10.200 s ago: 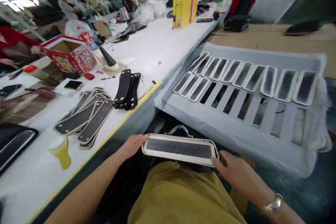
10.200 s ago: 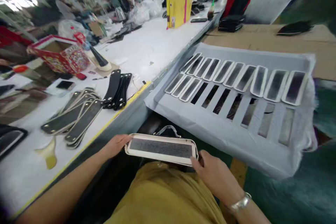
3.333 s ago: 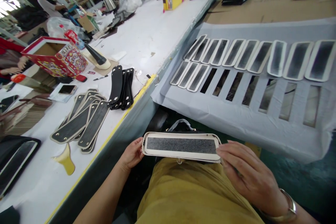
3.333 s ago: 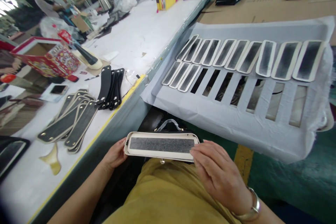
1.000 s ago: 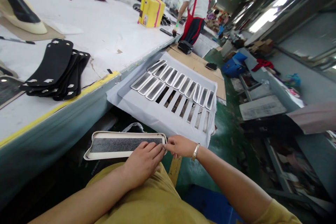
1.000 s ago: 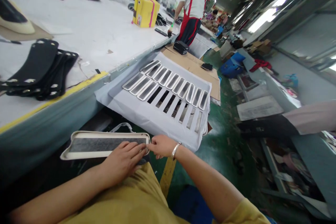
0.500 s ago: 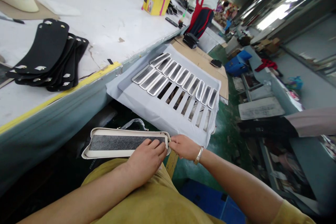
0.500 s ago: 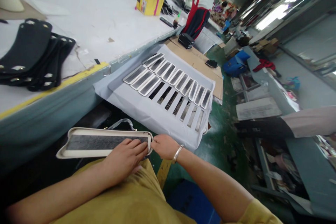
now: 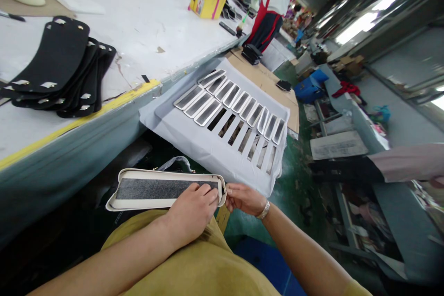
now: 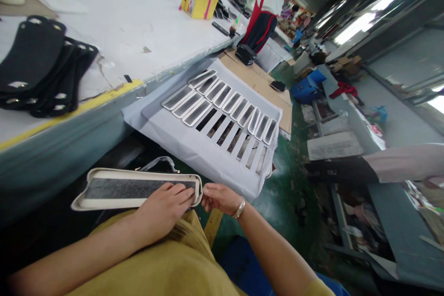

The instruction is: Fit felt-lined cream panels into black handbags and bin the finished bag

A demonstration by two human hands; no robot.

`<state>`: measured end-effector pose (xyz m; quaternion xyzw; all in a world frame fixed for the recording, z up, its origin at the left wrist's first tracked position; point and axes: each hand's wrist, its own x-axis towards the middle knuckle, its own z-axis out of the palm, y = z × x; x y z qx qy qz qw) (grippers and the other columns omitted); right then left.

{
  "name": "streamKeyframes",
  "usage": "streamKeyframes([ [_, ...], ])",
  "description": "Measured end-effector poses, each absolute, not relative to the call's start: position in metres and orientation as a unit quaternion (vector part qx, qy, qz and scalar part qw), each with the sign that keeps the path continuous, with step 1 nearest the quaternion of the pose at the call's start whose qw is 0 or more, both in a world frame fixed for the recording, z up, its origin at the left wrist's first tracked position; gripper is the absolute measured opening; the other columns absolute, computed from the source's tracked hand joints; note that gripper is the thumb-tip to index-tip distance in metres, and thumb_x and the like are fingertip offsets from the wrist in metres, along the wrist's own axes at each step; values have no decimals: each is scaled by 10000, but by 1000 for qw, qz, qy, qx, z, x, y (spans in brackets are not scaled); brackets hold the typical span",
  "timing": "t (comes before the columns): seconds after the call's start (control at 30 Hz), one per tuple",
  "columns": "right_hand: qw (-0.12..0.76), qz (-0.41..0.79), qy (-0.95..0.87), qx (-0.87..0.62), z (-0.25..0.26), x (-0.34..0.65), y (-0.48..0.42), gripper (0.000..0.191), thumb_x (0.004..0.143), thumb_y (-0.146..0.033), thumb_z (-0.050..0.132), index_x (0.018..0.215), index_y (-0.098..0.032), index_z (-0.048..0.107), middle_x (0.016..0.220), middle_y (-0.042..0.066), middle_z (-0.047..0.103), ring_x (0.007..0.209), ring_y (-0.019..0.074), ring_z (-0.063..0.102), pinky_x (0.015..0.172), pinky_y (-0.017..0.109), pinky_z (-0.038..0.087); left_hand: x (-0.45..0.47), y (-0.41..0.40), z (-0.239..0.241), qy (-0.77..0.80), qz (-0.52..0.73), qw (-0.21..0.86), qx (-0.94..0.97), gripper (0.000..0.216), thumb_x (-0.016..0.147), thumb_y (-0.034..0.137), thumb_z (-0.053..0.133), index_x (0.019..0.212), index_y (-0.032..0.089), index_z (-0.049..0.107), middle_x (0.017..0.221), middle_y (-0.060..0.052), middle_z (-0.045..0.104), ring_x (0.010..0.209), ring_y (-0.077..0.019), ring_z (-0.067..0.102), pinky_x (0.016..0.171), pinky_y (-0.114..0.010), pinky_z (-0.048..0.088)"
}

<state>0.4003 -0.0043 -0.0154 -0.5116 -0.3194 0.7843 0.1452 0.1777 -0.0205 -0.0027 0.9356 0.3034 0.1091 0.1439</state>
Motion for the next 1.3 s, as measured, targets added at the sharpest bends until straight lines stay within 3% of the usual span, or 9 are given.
streamKeyframes([
  [0.2,213,799,-273,-492,-34,397,-13,433,641,-489,754,722,-147,500,553,-35,591,440,70,533,477,197,402,177,-20,-1,307,111,153,933,249,879,209,478,1110,160,556,1066,-59,596,943,-206,480,742,-359,344],
  [0.4,211,787,-300,-497,-38,395,-12,471,616,-540,747,700,-148,501,548,-29,604,435,77,544,473,203,427,177,-21,-1,311,102,153,933,255,884,213,467,1119,169,553,1072,-64,600,945,-202,485,747,-358,345],
  [0.73,231,740,-309,-552,-34,384,-14,497,573,-573,745,651,-158,484,499,-52,582,392,62,500,411,184,364,178,-22,-1,314,96,144,934,275,888,213,458,1143,167,552,1125,-67,602,959,-203,491,745,-359,350],
  [0.93,248,775,-266,-517,-38,388,-16,470,601,-544,747,674,-159,488,515,-44,571,401,62,489,427,194,375,181,-24,-3,315,97,125,936,290,882,265,484,1148,173,555,1162,-82,589,953,-200,493,756,-357,351],
  [1.1,279,784,-252,-493,-38,389,-20,486,650,-630,638,679,-165,497,537,-28,562,436,75,511,454,204,401,184,-25,-2,317,89,111,937,307,875,267,491,1147,142,557,1135,-100,591,956,-214,482,732,-367,353],
  [1.3,227,735,-341,-541,-20,390,-16,350,669,-459,682,735,-151,528,598,-9,607,488,81,541,497,197,420,182,-23,1,316,86,135,935,276,871,293,501,1094,158,591,1126,-81,596,932,-213,481,708,-367,353],
])
